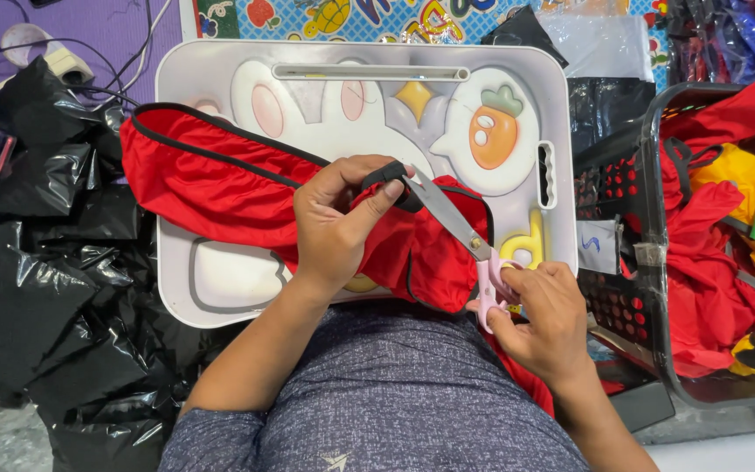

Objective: Trimming excess threads from a red garment using scissors and inspecting the finished item

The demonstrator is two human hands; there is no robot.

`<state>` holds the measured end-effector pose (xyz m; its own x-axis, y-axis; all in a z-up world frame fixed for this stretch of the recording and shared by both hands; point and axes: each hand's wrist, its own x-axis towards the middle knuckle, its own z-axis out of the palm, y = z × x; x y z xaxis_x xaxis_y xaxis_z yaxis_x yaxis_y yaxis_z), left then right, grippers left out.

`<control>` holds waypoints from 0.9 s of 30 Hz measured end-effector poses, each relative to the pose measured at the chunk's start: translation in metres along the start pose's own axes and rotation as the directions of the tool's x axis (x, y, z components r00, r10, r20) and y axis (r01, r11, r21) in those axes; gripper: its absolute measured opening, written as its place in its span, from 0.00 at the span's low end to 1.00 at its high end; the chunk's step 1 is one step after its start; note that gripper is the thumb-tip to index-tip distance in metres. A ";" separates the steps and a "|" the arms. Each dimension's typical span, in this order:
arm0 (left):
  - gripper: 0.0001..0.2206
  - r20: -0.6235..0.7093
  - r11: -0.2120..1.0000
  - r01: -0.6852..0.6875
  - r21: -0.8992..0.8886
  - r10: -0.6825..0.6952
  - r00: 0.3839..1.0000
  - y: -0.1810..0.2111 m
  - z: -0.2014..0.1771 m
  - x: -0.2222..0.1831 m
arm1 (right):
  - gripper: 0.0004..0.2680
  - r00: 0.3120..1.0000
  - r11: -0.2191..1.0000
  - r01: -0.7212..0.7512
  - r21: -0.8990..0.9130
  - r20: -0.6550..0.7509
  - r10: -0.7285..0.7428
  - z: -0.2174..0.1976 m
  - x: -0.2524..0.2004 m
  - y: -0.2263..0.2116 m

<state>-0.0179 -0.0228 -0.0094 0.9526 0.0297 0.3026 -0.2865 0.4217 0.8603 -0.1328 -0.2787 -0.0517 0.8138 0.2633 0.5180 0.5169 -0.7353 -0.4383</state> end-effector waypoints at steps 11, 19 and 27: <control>0.04 0.038 0.990 -0.095 0.101 0.092 0.995 -0.006 -0.007 -0.001 | 0.10 0.998 0.994 0.046 -0.101 0.051 -0.041 -0.021 0.021 -0.017; 0.04 0.001 0.998 -0.059 0.027 0.059 0.998 -0.013 -0.007 -0.003 | 0.12 0.982 0.964 -0.187 0.190 0.035 0.184 -0.018 0.006 -0.009; 0.05 0.009 0.995 -0.095 0.039 0.095 0.995 -0.014 -0.005 -0.004 | 0.12 0.983 0.955 -0.174 0.241 0.099 0.154 -0.016 0.020 -0.023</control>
<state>-0.0173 -0.0241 -0.0251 0.9202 0.0610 0.3867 -0.3795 0.3811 0.8431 -0.1327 -0.2663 -0.0188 0.9061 0.2075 0.3686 0.4157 -0.5974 -0.6857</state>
